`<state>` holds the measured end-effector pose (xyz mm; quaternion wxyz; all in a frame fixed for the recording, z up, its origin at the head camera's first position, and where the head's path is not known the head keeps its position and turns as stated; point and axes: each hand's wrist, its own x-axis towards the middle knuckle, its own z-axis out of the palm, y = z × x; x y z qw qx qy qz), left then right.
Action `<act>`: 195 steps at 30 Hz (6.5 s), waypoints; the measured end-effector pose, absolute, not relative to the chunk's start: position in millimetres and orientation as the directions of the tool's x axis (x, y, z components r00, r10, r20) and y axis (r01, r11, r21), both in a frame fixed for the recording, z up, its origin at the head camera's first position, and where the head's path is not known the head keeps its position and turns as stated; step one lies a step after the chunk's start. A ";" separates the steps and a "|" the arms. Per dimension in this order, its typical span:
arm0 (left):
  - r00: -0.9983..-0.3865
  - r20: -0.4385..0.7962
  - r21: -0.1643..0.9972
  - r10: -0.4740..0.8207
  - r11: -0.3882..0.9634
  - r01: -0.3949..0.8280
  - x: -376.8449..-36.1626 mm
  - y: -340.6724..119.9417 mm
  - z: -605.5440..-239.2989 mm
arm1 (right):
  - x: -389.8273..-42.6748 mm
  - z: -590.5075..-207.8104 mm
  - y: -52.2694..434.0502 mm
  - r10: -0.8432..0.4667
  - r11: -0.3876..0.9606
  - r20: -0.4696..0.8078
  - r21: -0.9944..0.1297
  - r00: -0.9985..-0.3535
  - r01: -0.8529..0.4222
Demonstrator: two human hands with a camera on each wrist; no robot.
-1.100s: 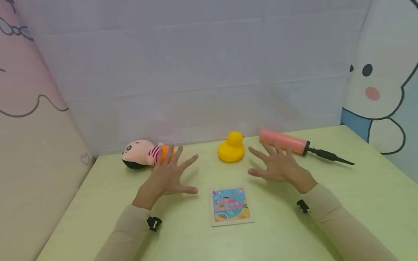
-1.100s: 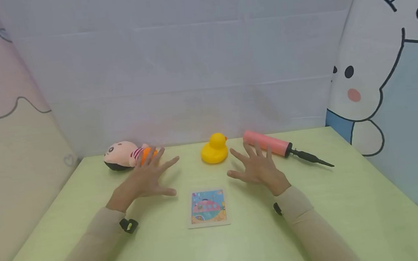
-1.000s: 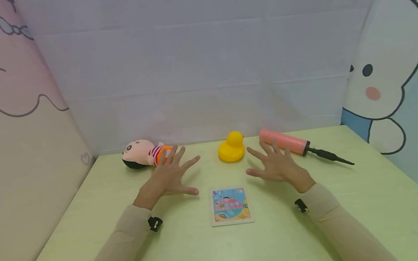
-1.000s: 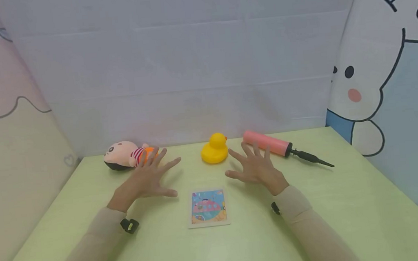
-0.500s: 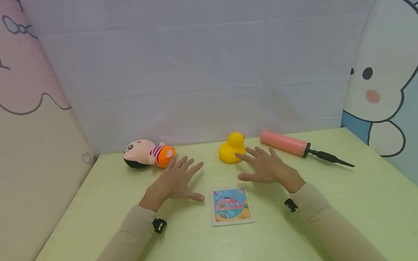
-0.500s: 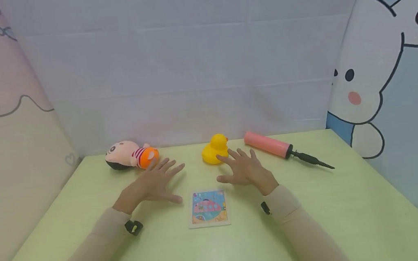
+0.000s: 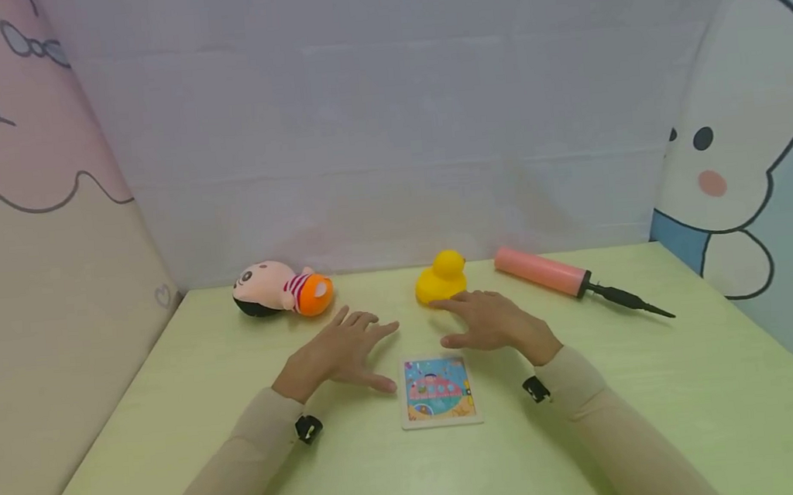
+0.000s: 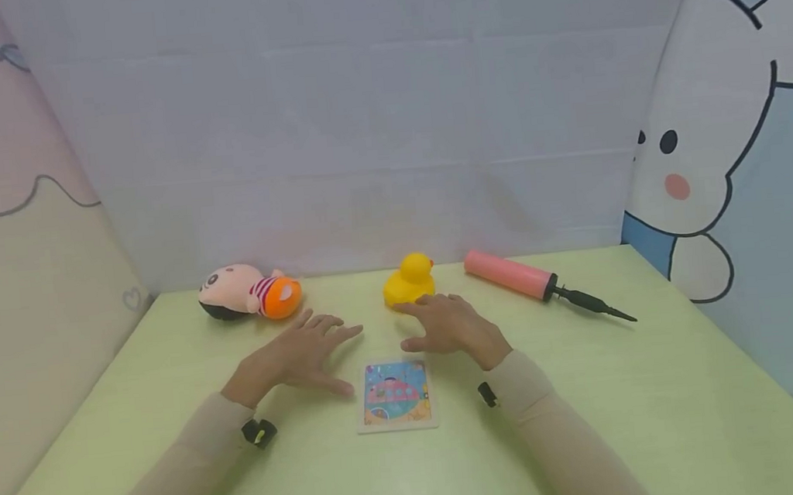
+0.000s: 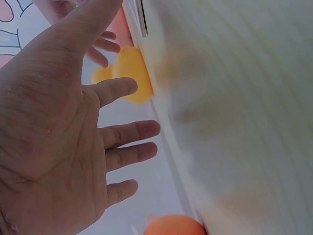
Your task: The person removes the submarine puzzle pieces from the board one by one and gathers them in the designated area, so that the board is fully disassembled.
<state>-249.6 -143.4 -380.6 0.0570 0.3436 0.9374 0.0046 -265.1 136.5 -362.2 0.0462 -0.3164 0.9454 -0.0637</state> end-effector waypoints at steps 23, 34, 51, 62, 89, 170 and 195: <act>-0.770 -0.242 0.000 0.591 0.793 0.609 -238.7 -129.8 -377.7 | -261.9 -358.3 122.7 -0.684 0.722 -0.099 -0.239 -0.723 -0.650; -0.784 -0.281 -0.009 0.554 0.815 0.579 -233.6 -123.6 -378.8 | -258.8 -357.5 112.4 -0.749 0.651 -0.128 -0.324 -0.650 -0.687; -0.780 -0.335 -0.009 0.528 0.826 0.563 -229.3 -118.9 -377.7 | -253.5 -368.5 97.0 -0.731 0.677 -0.233 -0.367 -0.641 -0.638; -0.798 -0.356 -0.021 0.486 0.850 0.527 -226.7 -117.7 -378.1 | -252.6 -371.4 94.3 -0.770 0.633 -0.222 -0.387 -0.598 -0.671; -0.802 -0.401 -0.025 0.443 0.870 0.493 -227.9 -113.5 -379.1 | -252.2 -373.9 99.3 -0.768 0.626 -0.247 -0.484 -0.591 -0.611; -0.806 -0.365 0.027 0.466 0.871 0.491 -226.8 -115.6 -377.7 | -288.9 -350.0 166.7 -0.755 0.596 -0.214 -0.620 -0.620 -0.510; -0.777 -0.412 0.034 0.476 0.860 0.509 -226.9 -119.5 -376.3 | -297.9 -363.7 190.0 -0.712 0.666 -0.316 -0.588 -0.628 -0.459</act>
